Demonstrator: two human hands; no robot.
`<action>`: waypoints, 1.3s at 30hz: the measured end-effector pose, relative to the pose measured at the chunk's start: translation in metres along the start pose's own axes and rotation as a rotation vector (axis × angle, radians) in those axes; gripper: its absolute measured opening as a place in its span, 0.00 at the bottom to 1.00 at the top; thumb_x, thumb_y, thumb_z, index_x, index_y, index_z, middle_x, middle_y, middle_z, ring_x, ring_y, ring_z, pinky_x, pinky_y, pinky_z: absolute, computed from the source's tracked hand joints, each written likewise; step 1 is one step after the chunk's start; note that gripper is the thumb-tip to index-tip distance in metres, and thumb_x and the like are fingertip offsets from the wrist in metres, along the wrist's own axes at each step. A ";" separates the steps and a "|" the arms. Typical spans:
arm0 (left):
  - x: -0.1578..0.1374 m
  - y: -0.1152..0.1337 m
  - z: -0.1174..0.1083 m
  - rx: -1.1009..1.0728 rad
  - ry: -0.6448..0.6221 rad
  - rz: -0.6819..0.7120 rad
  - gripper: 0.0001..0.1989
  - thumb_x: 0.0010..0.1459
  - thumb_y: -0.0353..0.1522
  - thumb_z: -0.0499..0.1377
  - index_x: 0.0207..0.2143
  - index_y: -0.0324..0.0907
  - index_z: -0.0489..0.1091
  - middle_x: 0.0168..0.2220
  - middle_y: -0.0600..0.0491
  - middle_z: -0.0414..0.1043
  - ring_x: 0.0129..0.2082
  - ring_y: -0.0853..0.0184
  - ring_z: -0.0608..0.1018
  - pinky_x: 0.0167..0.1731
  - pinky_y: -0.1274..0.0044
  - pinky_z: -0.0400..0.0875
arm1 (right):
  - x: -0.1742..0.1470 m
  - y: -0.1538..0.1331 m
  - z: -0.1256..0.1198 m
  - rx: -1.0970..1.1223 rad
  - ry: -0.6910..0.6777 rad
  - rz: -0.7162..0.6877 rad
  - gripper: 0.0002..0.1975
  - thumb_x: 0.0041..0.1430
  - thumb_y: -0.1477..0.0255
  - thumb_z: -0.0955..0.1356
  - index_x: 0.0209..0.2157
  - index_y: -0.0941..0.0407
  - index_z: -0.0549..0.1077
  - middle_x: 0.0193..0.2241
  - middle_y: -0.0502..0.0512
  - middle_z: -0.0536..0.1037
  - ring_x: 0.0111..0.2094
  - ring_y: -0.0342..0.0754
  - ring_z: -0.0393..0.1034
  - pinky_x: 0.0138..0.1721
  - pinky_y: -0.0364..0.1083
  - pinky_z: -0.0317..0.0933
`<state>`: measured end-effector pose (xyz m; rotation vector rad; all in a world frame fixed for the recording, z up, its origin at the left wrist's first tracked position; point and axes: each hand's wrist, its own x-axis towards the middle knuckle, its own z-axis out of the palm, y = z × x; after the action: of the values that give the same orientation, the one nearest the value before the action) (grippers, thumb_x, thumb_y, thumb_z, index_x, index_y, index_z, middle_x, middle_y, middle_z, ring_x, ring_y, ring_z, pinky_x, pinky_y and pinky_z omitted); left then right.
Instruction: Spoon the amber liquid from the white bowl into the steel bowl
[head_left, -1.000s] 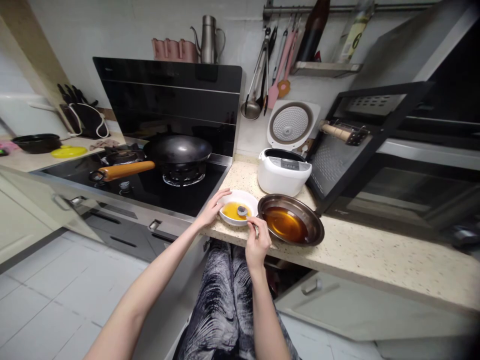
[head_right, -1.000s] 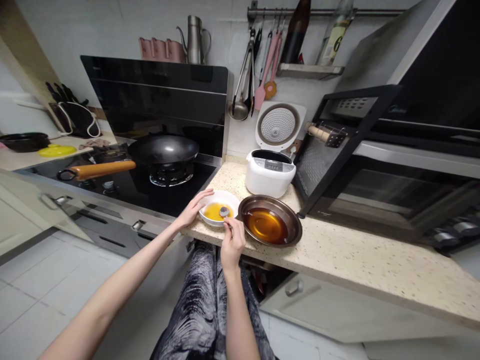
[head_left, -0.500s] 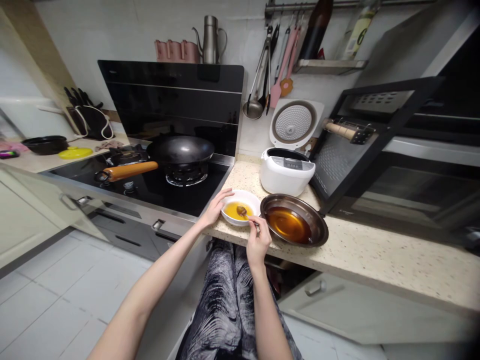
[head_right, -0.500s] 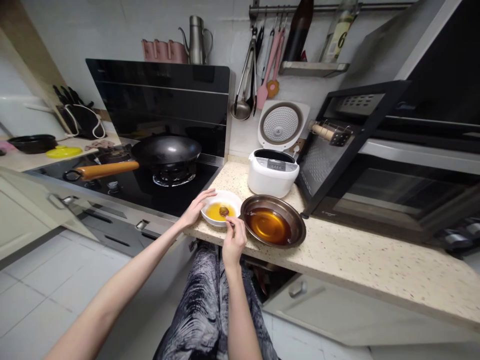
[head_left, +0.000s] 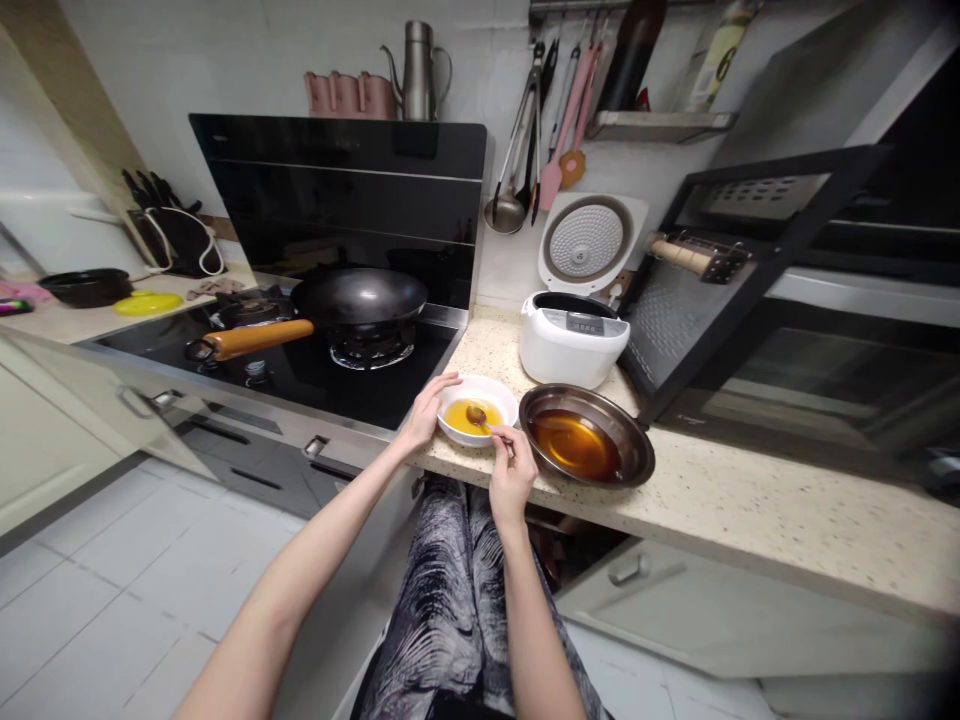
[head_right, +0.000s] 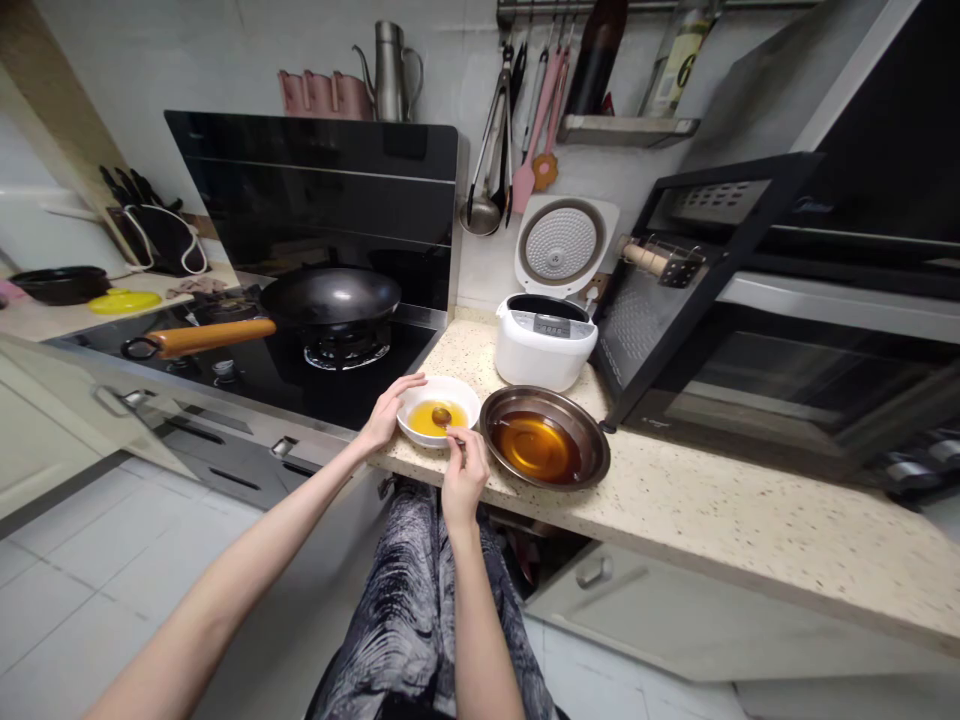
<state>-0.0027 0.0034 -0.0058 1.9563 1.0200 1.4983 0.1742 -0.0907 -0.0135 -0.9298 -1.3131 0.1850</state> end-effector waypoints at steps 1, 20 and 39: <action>0.000 0.000 0.000 -0.003 0.021 -0.003 0.25 0.57 0.27 0.45 0.51 0.41 0.75 0.62 0.48 0.70 0.65 0.58 0.69 0.69 0.60 0.57 | 0.000 0.000 0.001 0.007 -0.010 0.004 0.10 0.69 0.69 0.64 0.38 0.55 0.76 0.36 0.56 0.81 0.41 0.48 0.76 0.47 0.48 0.69; 0.002 0.002 -0.002 -0.082 -0.012 -0.019 0.24 0.58 0.28 0.48 0.53 0.41 0.75 0.65 0.48 0.67 0.67 0.56 0.66 0.70 0.60 0.53 | -0.004 -0.001 0.005 0.046 0.000 0.078 0.09 0.68 0.68 0.66 0.37 0.55 0.76 0.35 0.55 0.80 0.40 0.48 0.75 0.45 0.47 0.67; 0.002 0.002 -0.001 -0.061 -0.015 0.047 0.21 0.68 0.37 0.48 0.53 0.41 0.74 0.64 0.45 0.68 0.66 0.56 0.68 0.69 0.59 0.54 | -0.004 0.000 -0.006 0.069 0.001 0.047 0.09 0.69 0.70 0.65 0.37 0.54 0.76 0.36 0.55 0.81 0.41 0.48 0.77 0.47 0.48 0.70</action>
<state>-0.0027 0.0034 -0.0029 1.9585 0.9169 1.5200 0.1786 -0.0960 -0.0159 -0.9021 -1.2774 0.2651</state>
